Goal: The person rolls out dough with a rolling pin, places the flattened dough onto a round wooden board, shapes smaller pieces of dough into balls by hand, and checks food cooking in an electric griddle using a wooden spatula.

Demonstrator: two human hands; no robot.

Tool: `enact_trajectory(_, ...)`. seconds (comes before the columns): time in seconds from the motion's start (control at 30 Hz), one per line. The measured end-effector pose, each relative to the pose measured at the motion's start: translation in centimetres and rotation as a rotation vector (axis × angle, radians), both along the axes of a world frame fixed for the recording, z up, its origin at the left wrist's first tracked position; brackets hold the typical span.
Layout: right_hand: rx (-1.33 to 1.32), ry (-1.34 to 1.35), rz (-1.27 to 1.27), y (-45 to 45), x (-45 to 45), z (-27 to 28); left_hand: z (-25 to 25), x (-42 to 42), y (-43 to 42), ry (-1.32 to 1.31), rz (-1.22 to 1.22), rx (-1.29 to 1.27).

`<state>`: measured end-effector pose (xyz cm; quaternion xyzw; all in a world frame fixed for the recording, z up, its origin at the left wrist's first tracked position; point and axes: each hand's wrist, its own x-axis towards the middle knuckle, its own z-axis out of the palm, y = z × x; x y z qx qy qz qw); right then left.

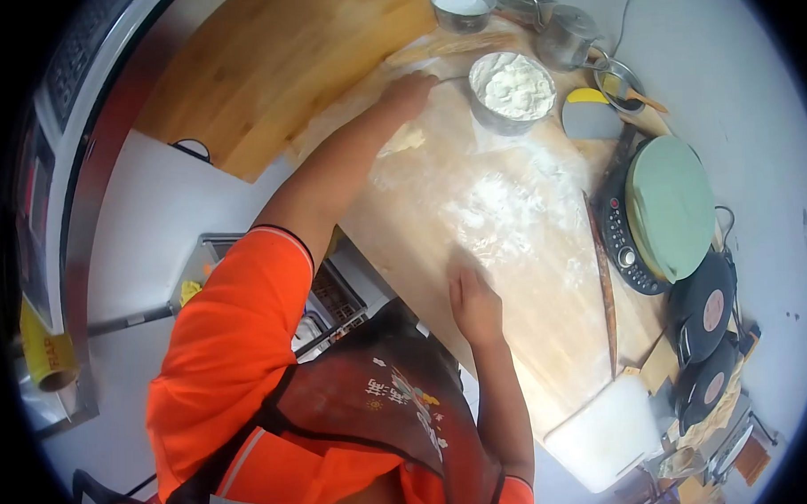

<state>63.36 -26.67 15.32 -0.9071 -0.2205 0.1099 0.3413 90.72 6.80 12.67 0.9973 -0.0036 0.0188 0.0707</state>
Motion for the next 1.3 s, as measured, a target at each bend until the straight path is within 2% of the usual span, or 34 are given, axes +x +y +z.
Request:
enact_trajectory(0.13,0.095,-0.027,-0.060,-0.3,-0.8,0.6,0.4,-0.3,1.3,-0.135,-0.084,-0.002)
enact_trajectory(0.23,0.126,-0.046,-0.099,0.3,-0.3,0.6,2.3,-3.8,2.4,-0.075,-0.461,-0.048)
enact_trajectory(0.33,0.165,-0.055,-0.085,1.4,0.7,0.9,1.0,-9.0,3.4,-0.074,-0.468,-0.050)
enact_trajectory(0.47,0.224,-0.066,-0.061,3.6,3.3,0.9,0.8,-10.1,4.4,0.021,-0.167,-0.060)
enact_trajectory(0.57,0.325,-0.014,-0.108,5.9,6.6,1.2,1.4,-9.8,4.8,0.106,-0.183,-0.196)
enact_trajectory(0.6,0.394,0.000,-0.120,7.0,8.0,1.5,1.6,-10.0,5.1,0.060,-0.208,-0.248)
enact_trajectory(0.73,0.582,-0.239,-0.057,13.8,13.0,1.3,2.1,-12.3,4.8,-0.102,-0.323,-0.418)
enact_trajectory(0.83,0.642,-0.183,-0.028,17.5,14.9,-0.8,2.0,-13.0,3.9,-0.132,-0.353,-0.496)
enact_trajectory(0.93,0.540,-0.033,-0.094,18.2,15.3,-1.8,1.4,-13.2,3.2,-0.127,-0.358,-0.455)
enact_trajectory(1.0,0.478,-0.078,-0.111,18.2,15.5,-2.1,1.0,-13.7,2.3,-0.170,-0.347,-0.336)
enact_trajectory(1.13,0.475,-0.051,-0.130,19.1,15.9,-1.6,-0.6,-13.4,1.8,-0.219,-0.284,-0.310)
enact_trajectory(1.23,0.374,-0.105,-0.111,19.2,16.5,-1.7,-1.2,-12.9,1.4,-0.244,-0.275,-0.299)
enact_trajectory(1.3,0.320,-0.049,-0.126,18.9,16.5,-1.2,-1.4,-12.6,1.2,-0.267,-0.281,-0.283)
